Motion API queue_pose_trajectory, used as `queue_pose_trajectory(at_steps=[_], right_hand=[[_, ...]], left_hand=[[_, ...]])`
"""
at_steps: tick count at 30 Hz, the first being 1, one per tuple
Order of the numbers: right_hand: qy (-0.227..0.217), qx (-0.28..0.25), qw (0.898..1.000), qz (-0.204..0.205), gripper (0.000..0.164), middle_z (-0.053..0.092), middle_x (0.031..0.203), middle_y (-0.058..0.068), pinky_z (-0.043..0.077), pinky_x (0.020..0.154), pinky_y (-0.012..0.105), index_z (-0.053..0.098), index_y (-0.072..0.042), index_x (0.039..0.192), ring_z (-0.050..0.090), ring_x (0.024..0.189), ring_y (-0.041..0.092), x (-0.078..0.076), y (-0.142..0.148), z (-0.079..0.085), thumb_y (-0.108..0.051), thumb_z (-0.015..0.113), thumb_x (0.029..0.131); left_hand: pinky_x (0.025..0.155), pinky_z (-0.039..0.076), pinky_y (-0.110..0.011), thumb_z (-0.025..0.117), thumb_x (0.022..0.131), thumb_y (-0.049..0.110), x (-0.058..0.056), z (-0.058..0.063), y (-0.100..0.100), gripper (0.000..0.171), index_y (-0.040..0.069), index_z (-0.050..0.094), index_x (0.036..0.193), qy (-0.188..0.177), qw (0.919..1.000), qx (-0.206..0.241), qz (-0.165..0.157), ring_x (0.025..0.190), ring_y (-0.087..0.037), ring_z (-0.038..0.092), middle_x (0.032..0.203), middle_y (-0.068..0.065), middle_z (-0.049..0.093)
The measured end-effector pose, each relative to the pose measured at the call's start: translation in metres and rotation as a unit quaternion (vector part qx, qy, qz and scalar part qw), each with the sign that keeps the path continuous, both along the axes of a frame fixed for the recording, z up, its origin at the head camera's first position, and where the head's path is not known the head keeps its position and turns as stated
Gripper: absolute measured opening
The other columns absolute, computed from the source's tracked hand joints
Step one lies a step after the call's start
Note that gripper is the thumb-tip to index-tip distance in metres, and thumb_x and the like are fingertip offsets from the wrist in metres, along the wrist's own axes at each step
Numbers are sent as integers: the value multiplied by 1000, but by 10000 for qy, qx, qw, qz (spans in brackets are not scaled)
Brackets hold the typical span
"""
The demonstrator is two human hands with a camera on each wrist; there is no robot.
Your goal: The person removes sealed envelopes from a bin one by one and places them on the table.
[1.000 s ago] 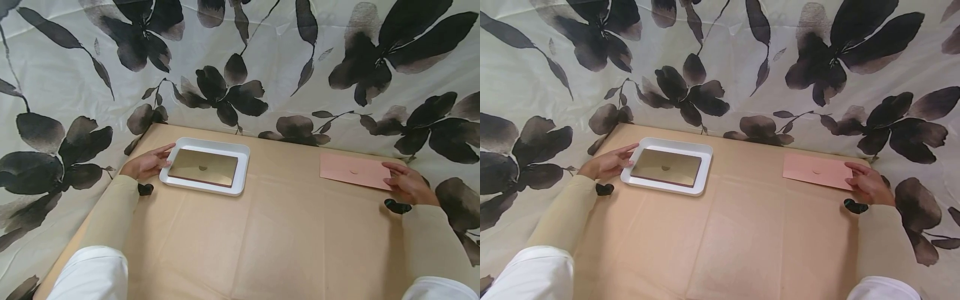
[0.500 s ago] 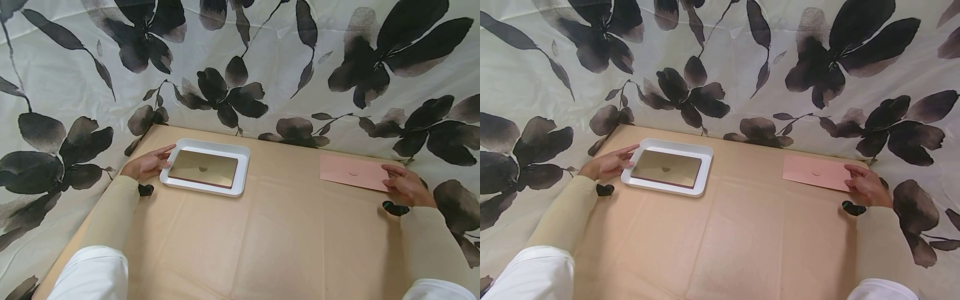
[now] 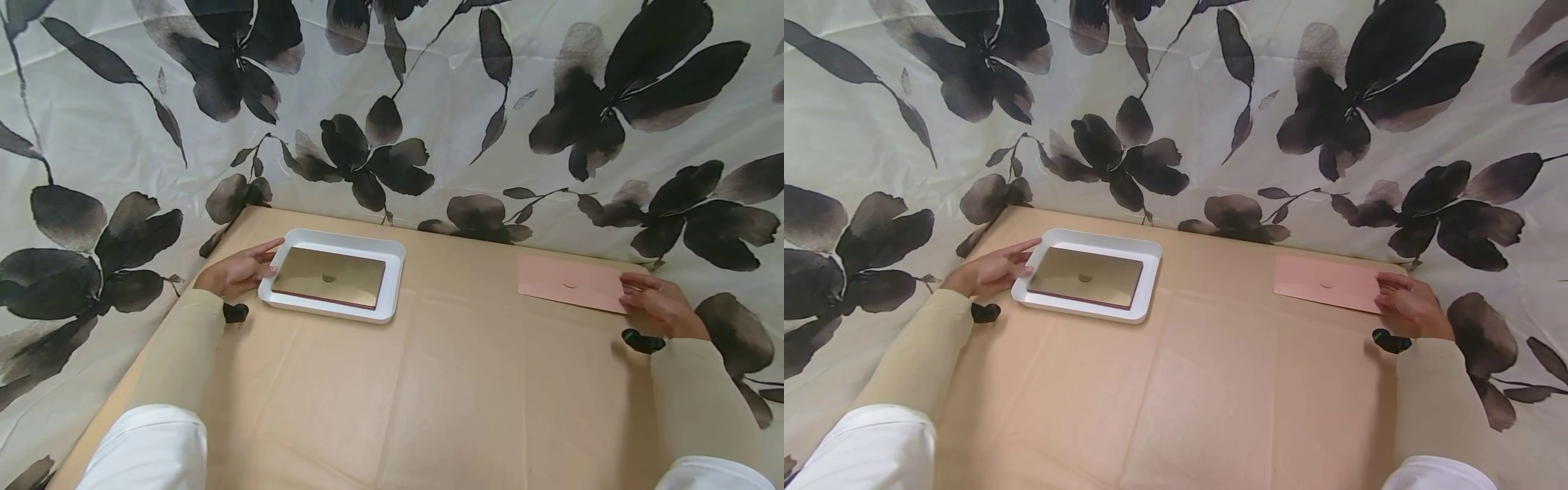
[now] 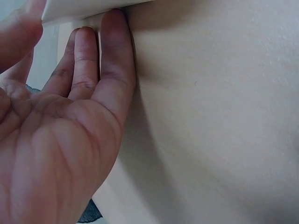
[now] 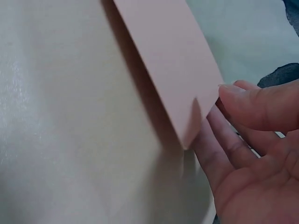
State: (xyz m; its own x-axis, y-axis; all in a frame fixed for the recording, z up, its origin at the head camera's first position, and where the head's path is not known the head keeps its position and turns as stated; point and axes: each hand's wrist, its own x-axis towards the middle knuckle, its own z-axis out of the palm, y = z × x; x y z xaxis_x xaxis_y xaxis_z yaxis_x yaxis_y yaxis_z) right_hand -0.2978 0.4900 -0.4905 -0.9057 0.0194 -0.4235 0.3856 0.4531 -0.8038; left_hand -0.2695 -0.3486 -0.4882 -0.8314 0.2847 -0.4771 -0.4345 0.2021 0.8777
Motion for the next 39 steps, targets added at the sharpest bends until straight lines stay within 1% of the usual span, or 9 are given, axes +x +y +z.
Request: queue_pose_trajectory(at_steps=[3,8,10,13,19,23,28,31,39], right_hand=[[14,274,9994,228,67,52,98,-41,55,76,12,21,-2,165,59,84,-20,1,1,2,-9,51,105],[172,764,9965,302,65,65,137,-11,56,78,14,23,4,162,55,84,-23,2,-2,4,-15,51,106],[336,578,9976,199,55,69,131,-11,57,79,15,34,0,158,58,85,-21,2,-5,3,-12,48,106],[555,-641,9964,-56,40,73,106,-25,60,79,18,57,-13,140,68,87,-14,4,-11,3,-1,42,105],[889,-3162,9445,10,53,79,106,-11,62,80,22,74,-21,111,78,93,7,13,-23,3,15,38,104],[1052,-4069,9051,647,53,79,118,-4,61,87,25,73,-13,122,78,103,13,18,-30,2,13,29,107],[750,-4721,8747,795,51,78,122,4,63,87,32,71,-7,126,78,106,22,20,-44,7,12,27,108],[667,-4755,8754,559,50,79,120,6,64,85,35,71,-5,124,78,104,24,20,-54,12,13,27,108],[1122,-2998,9473,-79,36,80,111,-7,62,80,24,70,-10,131,78,97,9,19,-73,18,7,57,102]], left_hand=[[123,24,-60,51,104,-3,1,1,0,87,32,3,169,27,10000,-77,-4,159,-41,16,177,-12,3],[123,25,-59,52,104,-3,2,0,-1,88,32,4,169,34,9998,-182,-7,159,-42,17,177,-15,4],[123,26,-59,52,104,-2,3,-1,-3,89,32,3,168,46,9998,-181,-51,159,-43,17,177,-16,3],[122,30,-58,52,104,-1,3,-2,-4,89,33,1,168,78,9997,-205,-119,159,-43,18,177,-16,3],[113,48,-44,52,104,-1,2,-1,-4,89,32,1,168,90,9997,-180,-156,157,-42,21,176,-16,4],[113,47,-44,52,104,-1,2,-1,-3,88,33,2,168,109,9996,-170,-177,157,-43,21,176,-17,4],[107,52,-37,51,105,-2,2,-2,-4,87,34,2,168,93,9997,-119,-172,158,-43,18,176,-17,2],[100,55,-32,50,105,-3,1,-2,-4,87,33,2,168,72,9999,-45,-148,158,-43,18,177,-16,1],[105,54,-36,51,105,-2,3,0,-2,87,34,3,168,146,9996,-108,-195,158,-43,19,176,-17,3]])
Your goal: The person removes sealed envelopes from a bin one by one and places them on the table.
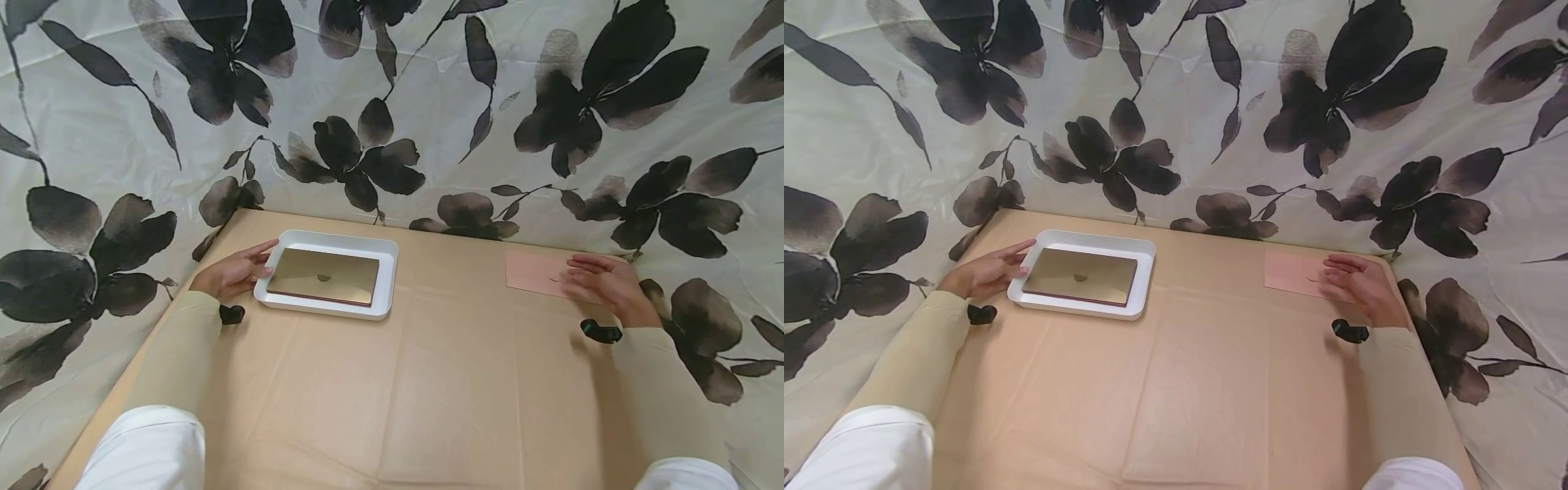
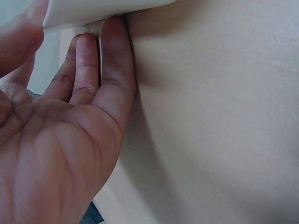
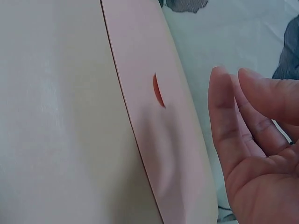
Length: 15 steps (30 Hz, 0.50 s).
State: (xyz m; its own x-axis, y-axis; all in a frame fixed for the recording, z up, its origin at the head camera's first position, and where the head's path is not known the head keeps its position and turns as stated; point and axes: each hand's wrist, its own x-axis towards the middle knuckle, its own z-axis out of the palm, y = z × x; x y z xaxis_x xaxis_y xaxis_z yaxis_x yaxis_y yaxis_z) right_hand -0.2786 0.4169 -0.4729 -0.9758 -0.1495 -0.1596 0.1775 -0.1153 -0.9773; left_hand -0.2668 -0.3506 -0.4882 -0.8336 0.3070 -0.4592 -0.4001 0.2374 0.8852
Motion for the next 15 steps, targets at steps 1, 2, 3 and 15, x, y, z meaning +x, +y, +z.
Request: queue_pose_trajectory(at_steps=[1,2,3,15], right_hand=[[34,133,9999,-27,36,80,112,-7,62,81,24,68,-10,132,78,98,8,0,-2,0,5,59,101],[77,257,9996,-32,36,80,113,-8,61,82,23,68,-10,133,78,99,8,0,-4,0,4,60,101],[87,335,9994,-14,36,79,113,-9,61,83,23,68,-11,133,77,99,7,-1,-6,0,3,62,101],[467,-48,9982,360,39,80,114,-5,62,83,26,71,-12,123,78,97,8,-4,-32,-2,15,59,97]], left_hand=[[105,54,-36,51,105,-2,0,0,0,87,33,2,168,28,10000,-17,-24,157,-43,19,176,-18,4],[105,54,-36,51,105,-2,1,1,-1,88,33,2,168,46,10000,-38,-39,157,-43,20,176,-18,4],[104,54,-35,51,105,-2,1,1,-1,87,33,2,169,44,10000,-38,-20,157,-43,21,176,-18,5],[121,33,-56,51,105,-1,1,0,0,88,33,1,168,51,9999,-58,-73,158,-44,18,176,-19,3]])
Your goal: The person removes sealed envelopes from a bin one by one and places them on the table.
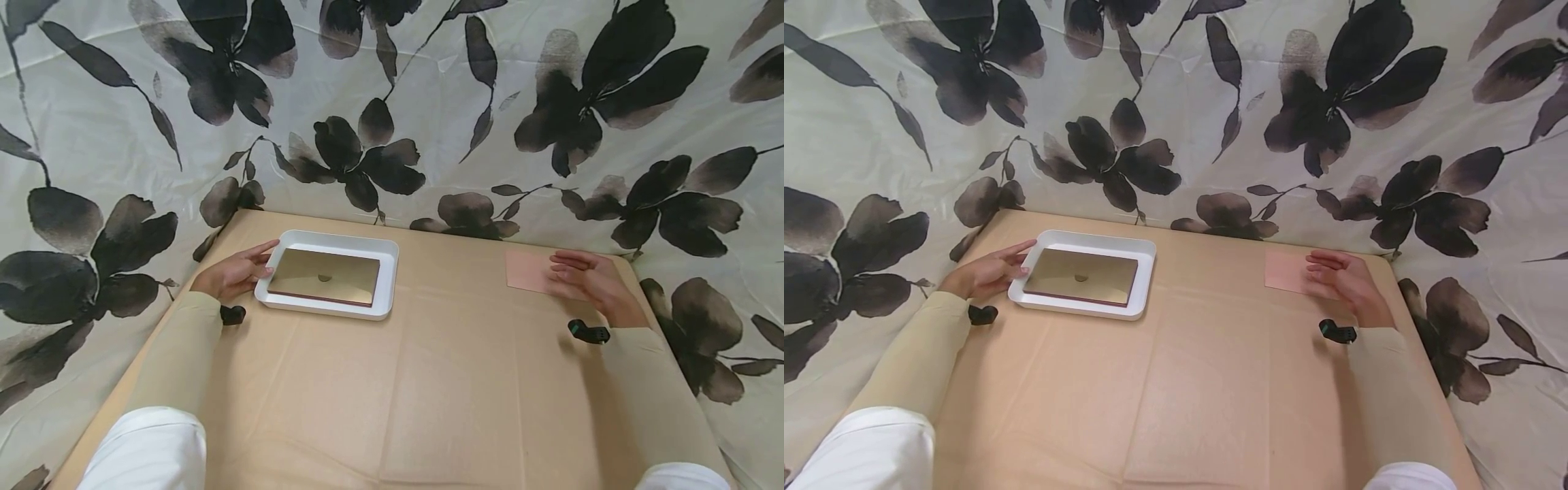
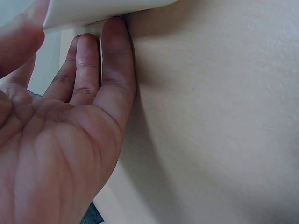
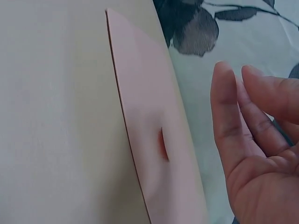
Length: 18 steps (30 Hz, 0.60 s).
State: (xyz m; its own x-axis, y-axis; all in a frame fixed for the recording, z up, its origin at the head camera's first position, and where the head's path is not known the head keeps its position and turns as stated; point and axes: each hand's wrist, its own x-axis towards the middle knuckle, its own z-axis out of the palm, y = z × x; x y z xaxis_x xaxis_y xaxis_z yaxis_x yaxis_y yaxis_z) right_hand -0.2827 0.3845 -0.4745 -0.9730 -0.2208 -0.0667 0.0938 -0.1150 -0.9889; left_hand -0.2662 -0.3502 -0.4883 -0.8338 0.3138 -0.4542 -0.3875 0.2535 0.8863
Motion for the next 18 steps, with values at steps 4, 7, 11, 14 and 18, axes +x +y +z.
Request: queue_pose_trajectory(at_steps=[4,7,11,14,18], right_hand=[[138,-18,9999,102,40,80,115,-4,62,84,26,71,-13,121,77,100,9,-2,-9,0,16,61,96],[190,-67,9997,168,40,79,115,-3,61,85,25,71,-12,121,78,101,10,-3,-16,-1,16,61,95],[222,-66,9995,236,40,79,116,-3,61,86,23,71,-13,121,77,101,10,-3,-25,0,16,60,96],[250,-9,9993,276,40,79,116,-4,60,86,23,71,-14,121,77,102,9,-3,-30,2,15,61,96],[324,55,9989,330,39,79,117,-3,60,86,22,71,-14,121,77,103,9,-3,-38,5,15,62,96]], left_hand=[[122,27,-60,51,105,-1,0,0,-1,88,33,2,168,-36,10000,-3,45,159,-44,17,176,-18,2],[121,30,-58,50,104,-2,0,0,-2,87,33,3,169,-71,9999,4,83,158,-43,17,176,-17,3],[112,48,-45,48,105,-4,-1,0,-2,86,32,3,169,-72,9999,67,85,157,-43,20,176,-17,6],[98,56,-33,49,105,-3,0,0,-1,86,31,2,169,2,10000,96,19,156,-44,21,175,-19,7],[95,56,-31,49,105,-2,1,1,0,86,30,0,169,69,9999,93,-21,155,-45,22,175,-21,6]])
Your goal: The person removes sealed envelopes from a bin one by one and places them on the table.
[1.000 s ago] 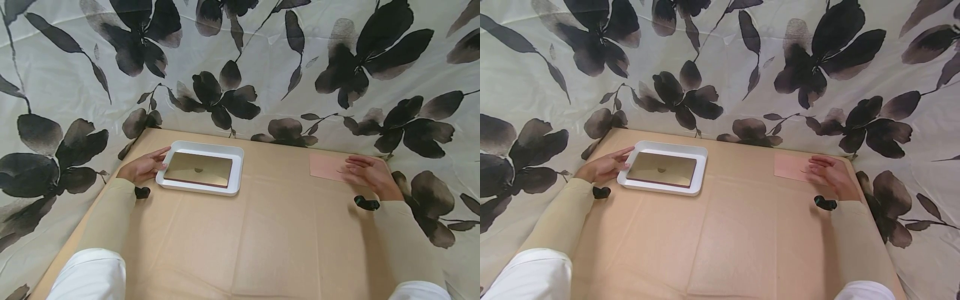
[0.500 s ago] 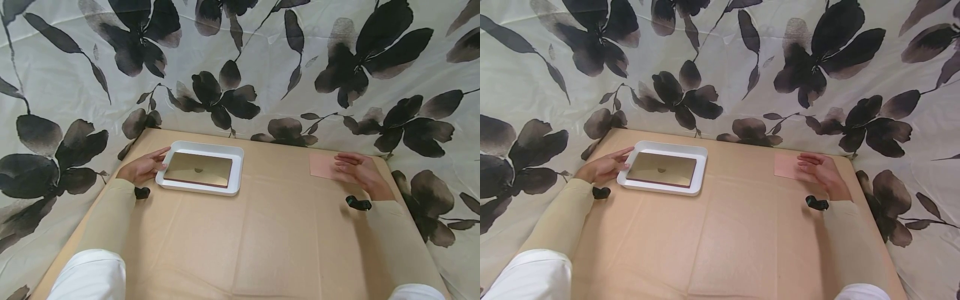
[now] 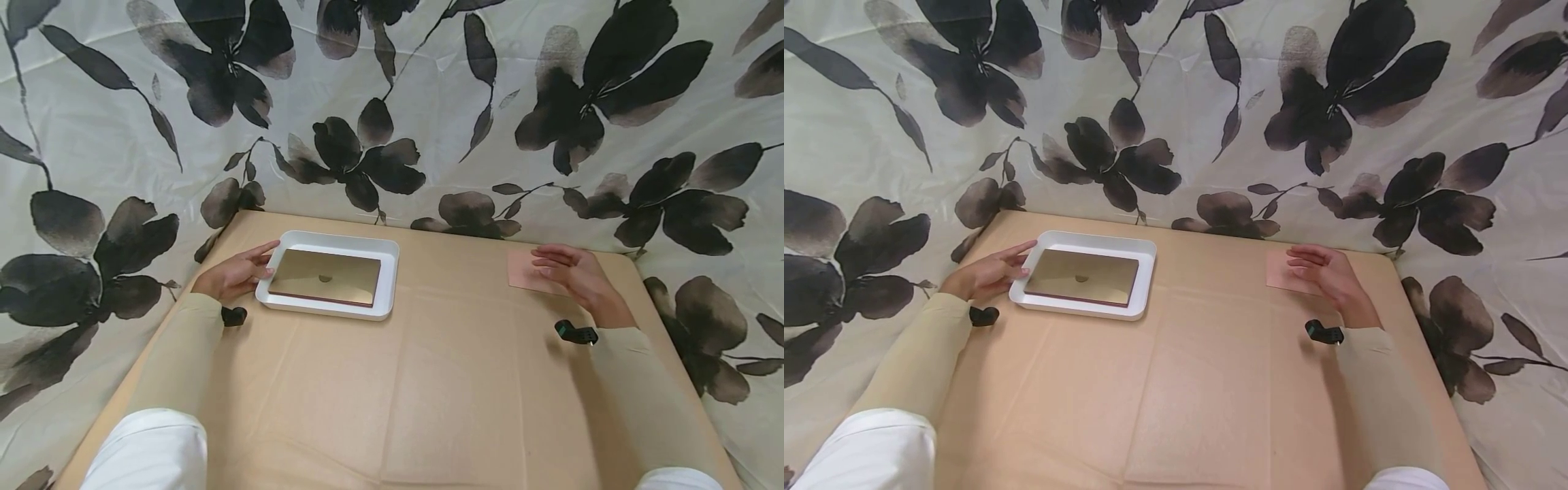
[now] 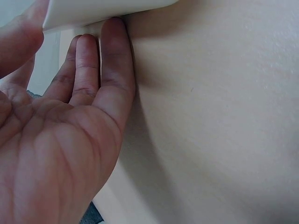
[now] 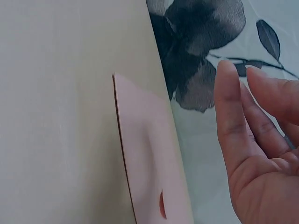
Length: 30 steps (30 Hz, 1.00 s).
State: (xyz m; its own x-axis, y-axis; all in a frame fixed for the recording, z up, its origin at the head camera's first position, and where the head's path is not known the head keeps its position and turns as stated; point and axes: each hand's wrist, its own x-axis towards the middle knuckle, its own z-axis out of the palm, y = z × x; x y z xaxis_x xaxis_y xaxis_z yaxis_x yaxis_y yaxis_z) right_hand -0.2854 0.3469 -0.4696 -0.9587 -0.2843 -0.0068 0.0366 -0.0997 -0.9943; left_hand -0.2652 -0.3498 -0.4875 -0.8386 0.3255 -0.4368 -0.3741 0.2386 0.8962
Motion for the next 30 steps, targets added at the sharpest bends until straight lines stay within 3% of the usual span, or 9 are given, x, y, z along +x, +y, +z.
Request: queue_pose_trajectory(at_steps=[3,6,9,18,25,30], right_hand=[[25,37,10000,39,38,78,119,-3,60,86,22,70,-10,125,76,104,9,0,-6,1,13,63,96],[26,103,9999,86,40,78,119,-4,60,86,21,62,2,134,76,106,9,-1,-13,1,12,64,95],[23,178,9997,139,44,78,120,-5,60,87,21,57,6,138,75,108,8,-1,-19,0,11,65,96],[-48,317,9991,259,49,77,123,-3,60,88,22,51,9,143,75,109,9,-3,-38,-3,9,65,96],[-269,550,9977,300,59,77,121,-10,62,87,29,44,12,149,76,104,6,-4,-53,1,4,69,96],[-147,652,9971,375,55,76,122,-10,62,87,26,48,9,147,76,102,7,-7,-64,1,3,69,96]], left_hand=[[103,55,-36,49,105,-2,1,1,1,86,31,1,169,-25,10000,-20,49,155,-44,23,175,-20,8],[114,46,-49,49,105,-2,1,1,2,86,31,2,169,-51,9999,-34,90,155,-45,23,175,-19,8],[118,38,-54,49,105,-2,0,1,2,85,31,2,169,-48,9999,-88,117,156,-45,23,175,-19,8],[118,38,-55,49,106,-1,0,-1,1,85,32,3,169,-34,9998,-167,123,156,-45,23,175,-19,8],[120,30,-58,48,105,-2,-2,-2,2,84,31,5,169,-30,9997,-162,161,156,-45,23,175,-20,9],[122,26,-60,48,105,-2,-3,-2,3,84,31,4,169,-31,9998,-134,166,157,-47,19,175,-20,6]])
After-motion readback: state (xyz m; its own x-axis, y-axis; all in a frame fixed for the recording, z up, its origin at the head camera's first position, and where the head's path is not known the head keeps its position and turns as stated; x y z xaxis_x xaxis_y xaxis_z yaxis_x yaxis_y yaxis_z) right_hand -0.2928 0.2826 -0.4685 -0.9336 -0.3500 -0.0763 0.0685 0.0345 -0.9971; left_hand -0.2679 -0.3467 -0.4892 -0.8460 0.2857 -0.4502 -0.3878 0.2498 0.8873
